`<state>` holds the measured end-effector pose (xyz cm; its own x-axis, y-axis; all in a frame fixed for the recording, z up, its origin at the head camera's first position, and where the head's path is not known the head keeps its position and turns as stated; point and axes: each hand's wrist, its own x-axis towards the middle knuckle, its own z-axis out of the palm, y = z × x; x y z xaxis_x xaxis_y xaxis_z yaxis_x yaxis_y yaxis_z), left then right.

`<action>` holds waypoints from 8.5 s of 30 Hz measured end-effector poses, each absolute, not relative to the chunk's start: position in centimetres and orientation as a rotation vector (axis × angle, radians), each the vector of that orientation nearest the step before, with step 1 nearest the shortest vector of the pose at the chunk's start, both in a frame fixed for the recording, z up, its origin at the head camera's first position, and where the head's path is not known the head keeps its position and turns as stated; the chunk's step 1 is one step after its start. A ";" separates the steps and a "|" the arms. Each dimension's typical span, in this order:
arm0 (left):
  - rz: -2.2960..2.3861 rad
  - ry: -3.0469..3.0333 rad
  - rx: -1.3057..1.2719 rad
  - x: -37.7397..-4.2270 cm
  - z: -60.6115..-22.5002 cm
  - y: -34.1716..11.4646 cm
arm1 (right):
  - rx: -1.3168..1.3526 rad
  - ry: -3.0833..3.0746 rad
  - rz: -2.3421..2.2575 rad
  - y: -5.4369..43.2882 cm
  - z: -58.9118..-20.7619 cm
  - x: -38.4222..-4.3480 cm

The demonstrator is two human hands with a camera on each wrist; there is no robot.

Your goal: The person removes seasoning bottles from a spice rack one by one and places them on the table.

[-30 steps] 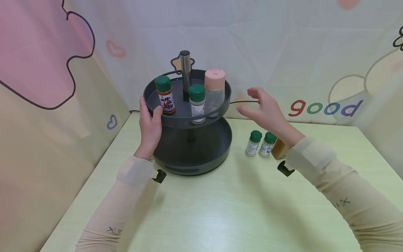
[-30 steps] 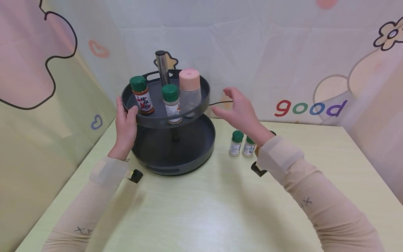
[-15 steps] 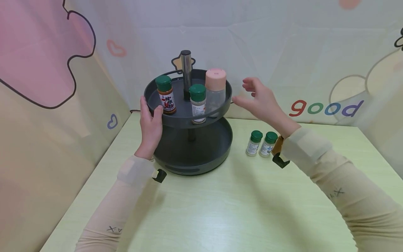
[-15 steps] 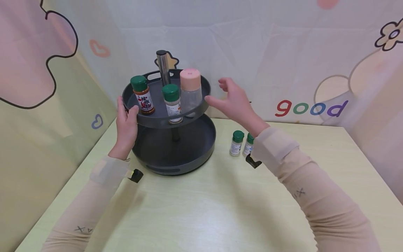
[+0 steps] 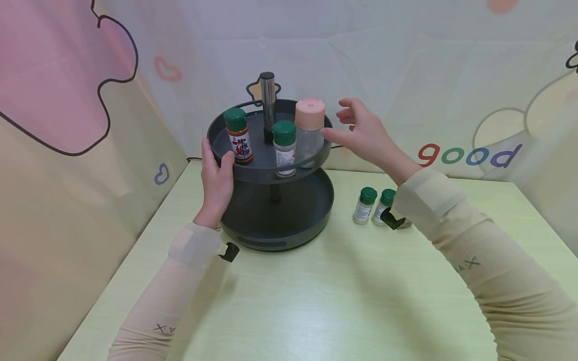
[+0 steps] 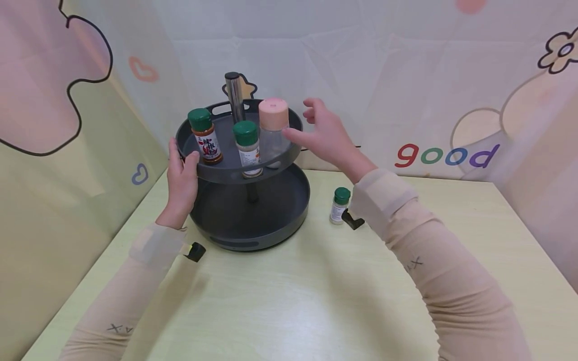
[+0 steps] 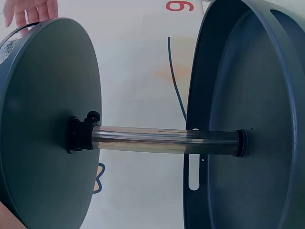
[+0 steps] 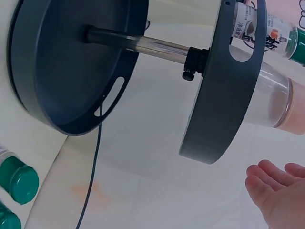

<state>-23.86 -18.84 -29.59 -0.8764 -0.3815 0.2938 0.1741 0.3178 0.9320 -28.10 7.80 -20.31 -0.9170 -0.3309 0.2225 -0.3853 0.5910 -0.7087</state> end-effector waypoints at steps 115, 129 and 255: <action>-1.596 -2.120 0.190 -23.5 -29.7 -18.7 | 0.439 -2.213 1.383 5.7 -20.6 -28.4; -1.590 -2.113 0.178 -23.6 -29.7 -18.7 | 0.434 -2.162 1.393 8.3 -22.1 -27.9; -1.581 -2.122 0.204 -23.7 -29.9 -18.7 | -0.588 -2.518 1.266 27.0 -33.6 -28.9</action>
<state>-23.67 -18.71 -29.92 -0.8724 -0.3948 0.2882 0.1630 0.3208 0.9330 -28.91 27.00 -33.62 -0.8838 0.4651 0.0507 0.2368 0.5382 -0.8088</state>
